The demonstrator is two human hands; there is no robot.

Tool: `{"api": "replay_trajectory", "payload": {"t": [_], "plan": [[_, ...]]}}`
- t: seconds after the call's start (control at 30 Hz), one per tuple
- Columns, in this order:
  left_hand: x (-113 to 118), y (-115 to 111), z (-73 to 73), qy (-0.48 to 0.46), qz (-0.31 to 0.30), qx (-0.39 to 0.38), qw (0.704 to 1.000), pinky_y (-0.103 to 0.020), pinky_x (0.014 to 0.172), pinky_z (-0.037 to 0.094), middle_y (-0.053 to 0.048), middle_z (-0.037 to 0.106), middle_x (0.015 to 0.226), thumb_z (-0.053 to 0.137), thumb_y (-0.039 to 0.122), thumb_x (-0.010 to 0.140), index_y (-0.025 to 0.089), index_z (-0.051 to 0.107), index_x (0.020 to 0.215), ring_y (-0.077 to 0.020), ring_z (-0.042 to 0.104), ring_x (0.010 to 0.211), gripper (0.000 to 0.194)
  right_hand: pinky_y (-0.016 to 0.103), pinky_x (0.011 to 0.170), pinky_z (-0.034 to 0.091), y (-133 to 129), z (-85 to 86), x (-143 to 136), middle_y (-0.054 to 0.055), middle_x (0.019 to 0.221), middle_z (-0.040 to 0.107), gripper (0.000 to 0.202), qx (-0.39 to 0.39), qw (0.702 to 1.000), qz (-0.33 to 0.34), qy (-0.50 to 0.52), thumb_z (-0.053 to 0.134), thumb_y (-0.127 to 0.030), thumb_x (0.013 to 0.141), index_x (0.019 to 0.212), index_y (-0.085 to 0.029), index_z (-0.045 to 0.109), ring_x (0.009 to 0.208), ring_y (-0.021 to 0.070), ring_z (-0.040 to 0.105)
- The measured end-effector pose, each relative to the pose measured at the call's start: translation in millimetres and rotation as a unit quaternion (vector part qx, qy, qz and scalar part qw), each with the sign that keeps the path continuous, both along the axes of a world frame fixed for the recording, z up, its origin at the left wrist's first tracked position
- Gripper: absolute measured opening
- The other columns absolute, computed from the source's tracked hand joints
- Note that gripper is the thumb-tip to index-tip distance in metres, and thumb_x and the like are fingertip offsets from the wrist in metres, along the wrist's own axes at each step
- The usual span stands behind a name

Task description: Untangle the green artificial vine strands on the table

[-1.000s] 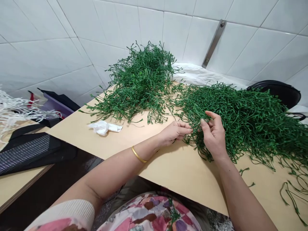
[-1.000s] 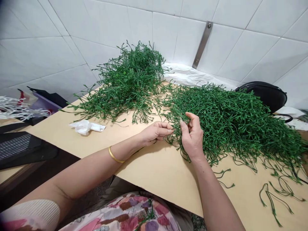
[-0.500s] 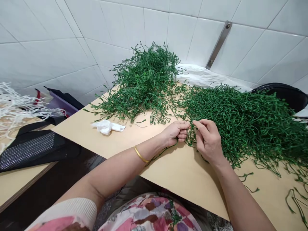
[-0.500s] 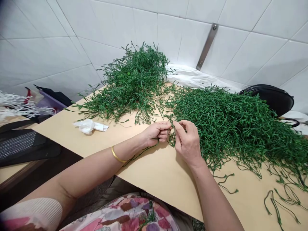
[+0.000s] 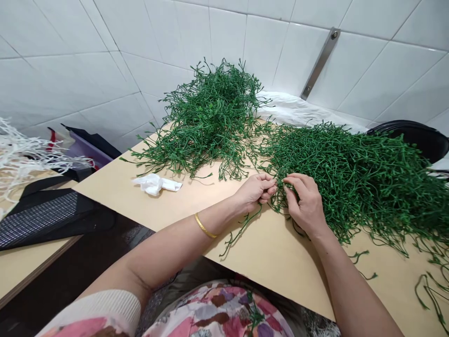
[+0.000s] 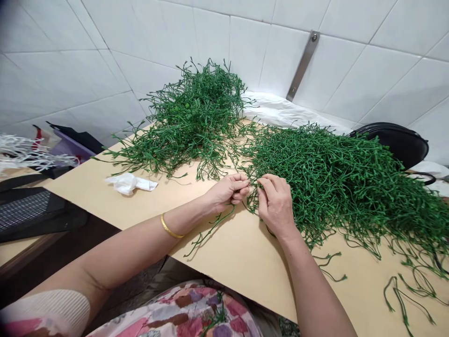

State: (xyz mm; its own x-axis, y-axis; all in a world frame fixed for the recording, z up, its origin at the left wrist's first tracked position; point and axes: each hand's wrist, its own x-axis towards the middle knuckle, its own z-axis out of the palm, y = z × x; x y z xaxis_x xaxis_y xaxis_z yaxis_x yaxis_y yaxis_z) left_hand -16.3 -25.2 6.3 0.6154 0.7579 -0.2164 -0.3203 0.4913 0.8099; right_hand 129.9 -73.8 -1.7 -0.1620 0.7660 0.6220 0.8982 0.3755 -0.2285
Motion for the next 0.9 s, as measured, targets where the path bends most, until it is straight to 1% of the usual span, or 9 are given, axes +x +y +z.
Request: {"api": "replay_trajectory", "payload": {"t": [0.1,0.27,0.37,0.47,0.57,0.63,0.7,0.83,0.9], "plan": [[-1.5,-1.1,4.3,0.006,0.008,-0.004,1.000,-0.015,0.036,0.005,0.009,0.032,0.043,0.051,0.013,0.073,0.019,0.035,0.068,-0.0014,0.016,0.032,0.018,0.038,0.083,0.042,2.0,-2.7,1.8,0.011,0.104,0.057,0.026,-0.027,1.000,-0.001,0.000,0.046,-0.016,0.081,0.106,-0.017,0.055,0.097,0.0226,0.051],[-2.4,-1.8,8.2,-0.002,0.020,-0.007,1.000,-0.016,0.036,0.004,0.009,0.028,0.043,0.052,0.013,0.070,0.018,0.036,0.066,-0.0014,0.014,0.033,0.017,0.040,0.087,0.042,2.2,-4.1,-0.8,0.012,0.108,0.056,0.036,-0.045,0.998,0.028,0.036,0.042,-0.013,0.080,0.116,-0.016,0.049,0.102,0.0228,0.050],[-3.1,-0.6,7.7,-0.027,0.016,-0.012,0.999,-0.017,0.037,0.005,0.009,0.026,0.046,0.050,0.011,0.067,0.018,0.034,0.062,-0.0012,0.015,0.035,0.018,0.040,0.085,0.043,0.6,-1.8,-2.8,0.010,0.102,0.058,0.037,-0.044,0.996,0.045,0.062,0.042,-0.012,0.080,0.117,-0.018,0.048,0.096,0.0219,0.053],[-3.7,0.5,6.4,-0.041,0.019,-0.009,0.999,-0.018,0.037,0.006,0.009,0.024,0.046,0.052,0.011,0.064,0.017,0.035,0.060,-0.0012,0.015,0.036,0.018,0.037,0.080,0.044,-2.6,4.6,-4.6,0.008,0.093,0.059,0.029,0.004,0.994,0.041,0.100,0.042,-0.010,0.080,0.106,-0.019,0.053,0.088,0.0198,0.054],[-3.3,0.1,5.9,-0.021,0.026,-0.001,0.999,-0.019,0.039,0.004,0.009,0.023,0.046,0.057,0.014,0.062,0.017,0.034,0.059,-0.0010,0.014,0.036,0.024,0.036,0.081,0.044,-5.8,11.3,-6.1,0.008,0.093,0.055,0.028,0.054,0.991,0.036,0.121,0.041,-0.008,0.079,0.102,-0.019,0.055,0.090,0.0191,0.052],[-2.2,-1.2,5.7,0.003,0.031,0.007,0.999,-0.020,0.040,0.003,0.010,0.024,0.045,0.060,0.015,0.061,0.017,0.035,0.059,-0.0012,0.014,0.036,0.025,0.037,0.083,0.042,-6.4,12.4,-5.9,0.008,0.099,0.051,0.034,0.049,0.993,0.035,0.101,0.040,-0.007,0.078,0.104,-0.021,0.056,0.095,0.0197,0.050],[-0.5,-2.8,5.1,0.035,0.041,0.027,0.998,-0.021,0.040,0.005,0.009,0.028,0.044,0.061,0.016,0.060,0.016,0.040,0.059,-0.0014,0.016,0.037,0.021,0.039,0.083,0.040,-5.5,10.4,-4.0,0.008,0.108,0.047,0.038,0.026,0.998,0.020,0.055,0.040,-0.005,0.075,0.103,-0.024,0.058,0.099,0.0211,0.047],[2.3,-5.9,2.7,0.098,0.060,0.133,0.984,-0.020,0.045,0.016,0.007,0.036,0.046,0.059,0.013,0.056,0.013,0.046,0.052,-0.0021,0.026,0.044,0.013,0.042,0.081,0.037,-2.8,4.2,2.2,0.008,0.118,0.042,0.037,-0.010,0.997,-0.052,-0.051,0.041,-0.003,0.070,0.089,-0.024,0.064,0.103,0.0252,0.041],[2.4,-6.9,2.6,0.117,0.044,0.178,0.976,-0.020,0.046,0.017,0.006,0.036,0.046,0.057,0.012,0.055,0.013,0.044,0.047,-0.0025,0.027,0.046,0.015,0.042,0.081,0.035,-2.6,3.1,3.7,0.009,0.118,0.042,0.035,-0.009,0.991,-0.083,-0.100,0.041,-0.003,0.069,0.086,-0.024,0.065,0.105,0.0267,0.039]]}}
